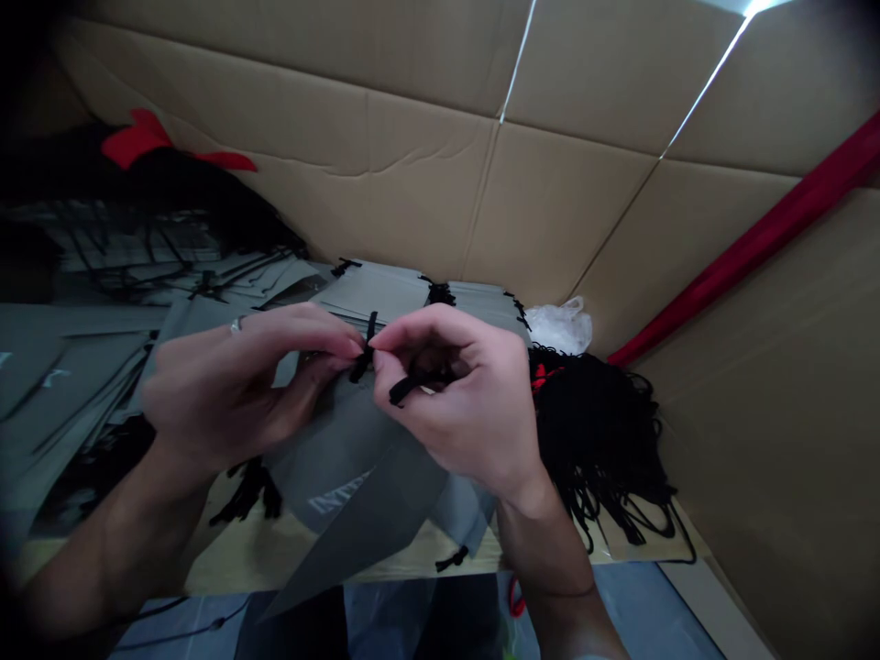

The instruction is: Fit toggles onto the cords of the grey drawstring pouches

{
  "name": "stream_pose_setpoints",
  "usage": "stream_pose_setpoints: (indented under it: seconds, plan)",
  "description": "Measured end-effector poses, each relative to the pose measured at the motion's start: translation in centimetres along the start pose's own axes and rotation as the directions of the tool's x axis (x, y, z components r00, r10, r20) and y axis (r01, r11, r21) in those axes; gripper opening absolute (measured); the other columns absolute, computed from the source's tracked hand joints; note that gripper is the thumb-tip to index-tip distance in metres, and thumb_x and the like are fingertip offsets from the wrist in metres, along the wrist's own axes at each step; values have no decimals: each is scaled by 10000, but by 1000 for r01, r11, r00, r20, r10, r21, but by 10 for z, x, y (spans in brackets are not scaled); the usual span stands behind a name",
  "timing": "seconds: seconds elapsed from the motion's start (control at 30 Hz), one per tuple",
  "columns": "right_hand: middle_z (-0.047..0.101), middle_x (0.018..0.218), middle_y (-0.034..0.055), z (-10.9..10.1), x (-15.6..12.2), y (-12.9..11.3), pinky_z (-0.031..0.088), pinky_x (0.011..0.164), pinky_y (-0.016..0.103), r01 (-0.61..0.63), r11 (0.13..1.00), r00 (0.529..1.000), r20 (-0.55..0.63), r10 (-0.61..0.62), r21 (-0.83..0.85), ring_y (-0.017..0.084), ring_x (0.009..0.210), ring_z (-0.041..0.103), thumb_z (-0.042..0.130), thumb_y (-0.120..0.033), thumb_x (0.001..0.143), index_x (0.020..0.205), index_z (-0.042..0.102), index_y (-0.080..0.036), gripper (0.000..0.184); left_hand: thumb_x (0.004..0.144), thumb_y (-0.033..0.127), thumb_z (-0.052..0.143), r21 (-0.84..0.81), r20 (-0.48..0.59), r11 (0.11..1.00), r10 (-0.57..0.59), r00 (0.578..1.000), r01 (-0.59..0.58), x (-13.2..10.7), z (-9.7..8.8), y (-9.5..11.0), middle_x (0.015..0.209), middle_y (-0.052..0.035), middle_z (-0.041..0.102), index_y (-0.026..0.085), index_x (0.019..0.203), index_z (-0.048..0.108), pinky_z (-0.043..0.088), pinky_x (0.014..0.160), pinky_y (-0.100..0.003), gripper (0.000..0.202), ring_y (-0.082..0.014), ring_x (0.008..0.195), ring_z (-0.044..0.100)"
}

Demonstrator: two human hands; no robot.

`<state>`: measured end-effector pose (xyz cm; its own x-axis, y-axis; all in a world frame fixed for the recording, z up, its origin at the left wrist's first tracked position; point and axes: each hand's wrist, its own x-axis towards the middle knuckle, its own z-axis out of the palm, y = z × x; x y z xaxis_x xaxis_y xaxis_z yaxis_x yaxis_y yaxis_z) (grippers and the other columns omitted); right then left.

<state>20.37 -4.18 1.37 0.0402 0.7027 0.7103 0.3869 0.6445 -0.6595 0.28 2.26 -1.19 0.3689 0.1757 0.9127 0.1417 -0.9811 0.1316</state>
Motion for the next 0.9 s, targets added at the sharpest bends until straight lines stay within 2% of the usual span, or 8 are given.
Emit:
stream_pose_setpoints:
  seconds: [0.1, 0.27, 0.4, 0.57, 0.67, 0.77, 0.83, 0.9]
  plan:
    - [776, 752, -66, -5, -3, 1, 580, 510, 206, 97, 989, 995, 38, -93, -113, 93, 563, 672, 782, -56, 871, 930, 797, -253, 206, 1108, 65, 661, 90, 31, 995, 34, 999, -37, -2, -3, 4, 984, -43, 822, 199, 1155, 755, 621, 785, -241, 170, -138, 853, 782]
    - [805, 862, -65, -14, -6, 8, 666, 717, 255, 243, 939, 961, 190, -200, -242, 127, 710, 743, 773, -15, 835, 1010, 764, -281, 318, 1137, 100, 597, 32, 105, 998, 59, 993, -62, -7, -2, 1, 1083, -107, 816, 183, 1266, 759, 653, 873, -283, 223, -187, 945, 795]
    - [797, 852, -62, -15, -8, 10, 679, 750, 267, 266, 924, 958, 182, -221, -276, 142, 727, 740, 750, 14, 798, 1011, 754, -284, 366, 1133, 85, 590, 44, 107, 995, 86, 991, -91, -6, -1, -3, 1056, -90, 799, 183, 1239, 746, 641, 846, -276, 212, -173, 919, 768]
    - [792, 819, -79, -11, -10, 8, 670, 673, 241, 154, 972, 983, 131, -132, -177, 118, 642, 703, 767, 11, 764, 1000, 786, -289, 382, 1106, 38, 557, -38, 52, 999, 21, 998, -19, -4, 3, -3, 990, -42, 776, 243, 1176, 726, 617, 750, -288, 275, -154, 848, 742]
    - [786, 787, -76, -8, -6, 6, 624, 580, 185, 52, 998, 992, 115, -47, -33, 96, 614, 710, 779, 0, 770, 948, 797, -266, 320, 1107, 80, 599, -169, 18, 984, -49, 999, 51, -3, 5, -5, 930, -35, 748, 264, 1121, 718, 573, 691, -322, 220, -165, 810, 719]
    - [805, 774, -58, -5, 1, 5, 602, 540, 148, -54, 990, 990, 137, 35, 134, 88, 611, 736, 802, -35, 781, 876, 793, -226, 213, 1099, 118, 659, -293, 20, 948, -125, 992, 126, -2, 7, -7, 911, -25, 746, 254, 1078, 713, 568, 702, -329, 148, -162, 796, 710]
    - [819, 765, -44, -5, 5, 5, 608, 534, 148, -112, 977, 983, 161, 83, 181, 98, 612, 756, 825, -68, 789, 843, 790, -213, 158, 1093, 137, 696, -299, 26, 941, -158, 987, 158, -2, 6, -7, 912, -15, 760, 250, 1068, 717, 577, 703, -313, 117, -153, 783, 715]
    - [816, 752, -44, -6, 5, 5, 588, 503, 147, -123, 982, 984, 147, 102, 142, 97, 589, 747, 822, -70, 796, 845, 794, -217, 157, 1089, 131, 714, -199, 40, 972, -120, 992, 126, -1, 3, -6, 939, -15, 788, 249, 1098, 729, 598, 725, -295, 119, -151, 809, 749]
